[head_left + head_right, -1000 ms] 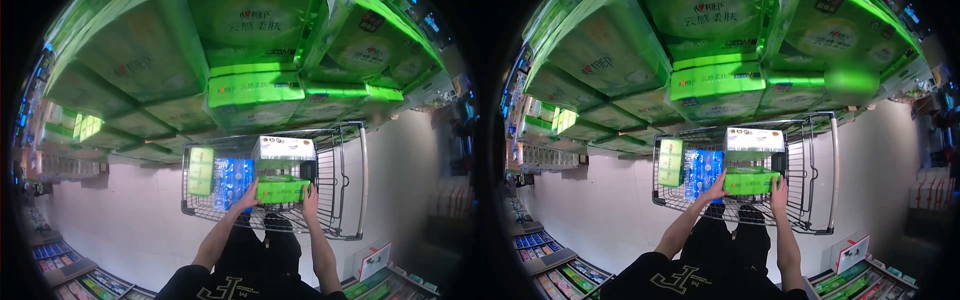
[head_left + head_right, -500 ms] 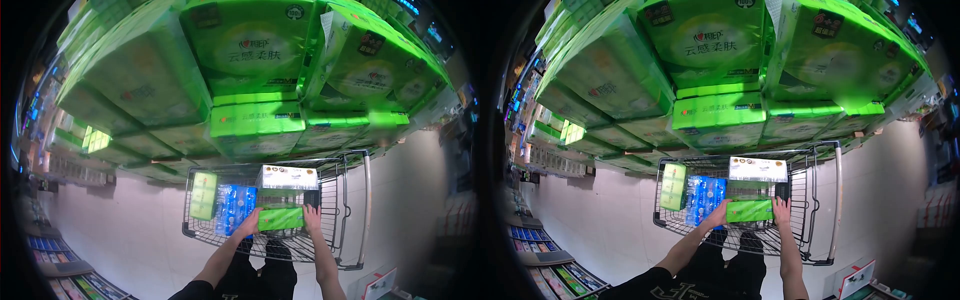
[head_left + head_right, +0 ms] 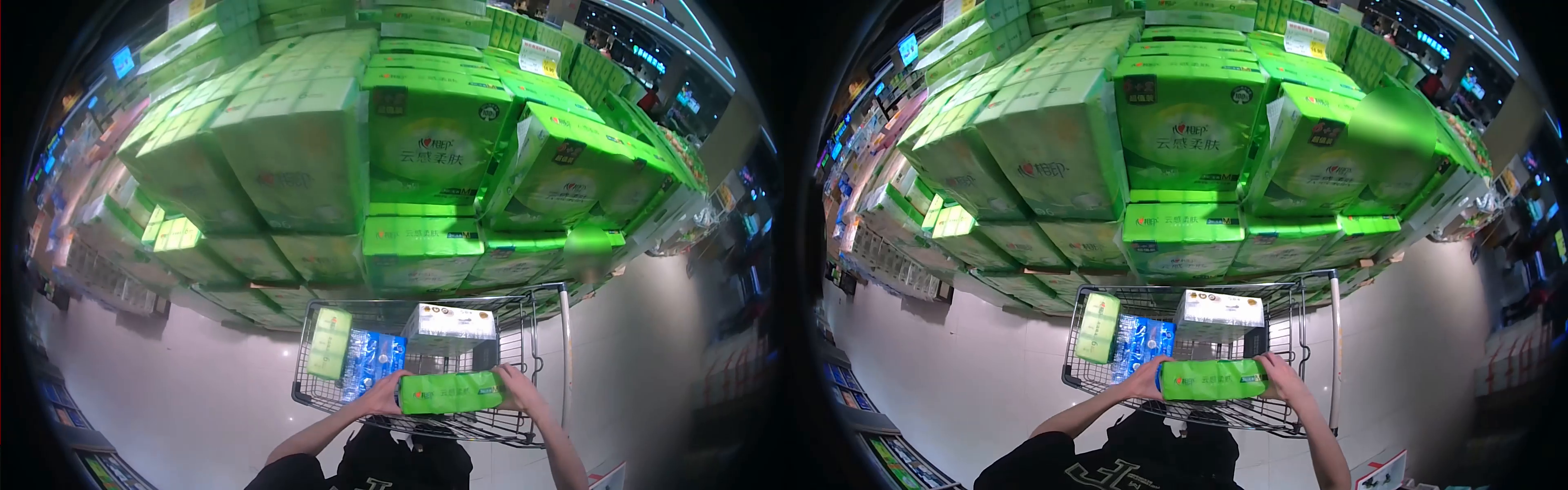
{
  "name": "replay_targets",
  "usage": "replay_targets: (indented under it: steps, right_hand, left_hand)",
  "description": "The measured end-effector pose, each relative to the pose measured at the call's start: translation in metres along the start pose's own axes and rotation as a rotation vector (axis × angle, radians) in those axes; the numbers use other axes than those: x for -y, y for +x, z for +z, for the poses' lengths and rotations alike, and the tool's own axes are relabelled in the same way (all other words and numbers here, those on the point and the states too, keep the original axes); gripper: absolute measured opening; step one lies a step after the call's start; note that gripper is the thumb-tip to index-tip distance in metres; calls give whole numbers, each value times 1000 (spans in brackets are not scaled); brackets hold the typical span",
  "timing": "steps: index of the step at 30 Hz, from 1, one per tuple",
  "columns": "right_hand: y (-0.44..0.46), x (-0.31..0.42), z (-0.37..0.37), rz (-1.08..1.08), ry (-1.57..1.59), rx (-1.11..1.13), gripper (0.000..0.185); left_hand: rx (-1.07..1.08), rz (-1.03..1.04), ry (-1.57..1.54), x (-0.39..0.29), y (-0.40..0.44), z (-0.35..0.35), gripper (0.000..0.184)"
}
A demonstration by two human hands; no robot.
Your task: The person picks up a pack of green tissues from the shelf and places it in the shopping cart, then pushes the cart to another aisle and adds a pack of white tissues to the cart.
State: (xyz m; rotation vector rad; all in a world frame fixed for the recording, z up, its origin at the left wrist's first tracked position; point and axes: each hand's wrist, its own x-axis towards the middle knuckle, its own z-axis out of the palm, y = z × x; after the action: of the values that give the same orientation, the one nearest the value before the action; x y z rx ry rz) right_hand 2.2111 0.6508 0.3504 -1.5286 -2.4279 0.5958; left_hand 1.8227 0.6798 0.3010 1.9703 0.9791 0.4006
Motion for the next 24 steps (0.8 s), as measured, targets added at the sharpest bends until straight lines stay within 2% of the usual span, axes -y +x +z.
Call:
replay_targets:
  steps: [1,2,4,6,8,9,10,11,12,13,14,15,16,17,18,20,21,23,24]
  right_hand:
    - [-5,22,-36,-34,74,-2,77]
    - [-9,43,-69,-67,150,-3,78]
    - [-19,71,-127,-62,162,39,82]
    - [-34,109,-194,-42,189,54,86]
    - [-54,134,-240,14,420,-42,102]
    - [-47,138,-242,5,422,-40,102]
    - [-42,140,-238,-103,636,-352,109]
    - [-40,141,-228,-201,848,-669,117]
    - [-30,140,-202,-203,955,-712,121]
    - [-33,75,-139,-77,1026,-587,117]
    - [-7,76,-98,182,966,-480,112]
    - [1,90,-53,253,1093,-416,112]
    - [-1,103,-4,133,1418,-591,111]
    - [12,137,-20,233,1304,-473,116]
    - [12,126,2,106,1269,-387,112]
    - [16,127,12,162,1273,-378,102]
    - [16,134,5,166,1278,-382,102]
    - [20,152,-38,205,1266,-384,89]
    - [25,156,-60,198,1256,-399,89]
  left_hand:
    - [-8,-24,-26,-11,-6,-8,99]
    - [-14,-13,-26,-24,-9,-19,99]
    - [-135,239,-113,-59,-17,-48,110]
    - [-172,354,-301,-111,-21,-85,121]
    - [-275,533,-528,-181,-26,-122,129]
    - [-355,590,-665,-208,-26,-136,126]
    - [-432,640,-807,-224,-25,-147,124]
    - [-493,568,-882,-223,-19,-155,105]
    - [-549,493,-959,-211,-10,-158,87]
    - [-467,210,-947,-148,11,-153,70]
    - [-250,184,-1102,-131,-10,-143,74]
    - [-250,144,-1083,-116,-18,-134,76]
    - [-250,105,-1058,-104,-21,-128,79]
    - [-238,92,-1065,-93,-31,-121,79]
    - [-226,51,-1023,-84,-41,-117,81]
    - [-210,19,-965,-85,-44,-126,84]
    - [-271,27,-855,-95,-48,-130,86]
    - [-343,59,-720,-128,-49,-145,89]
    - [-338,76,-717,-143,-42,-158,89]
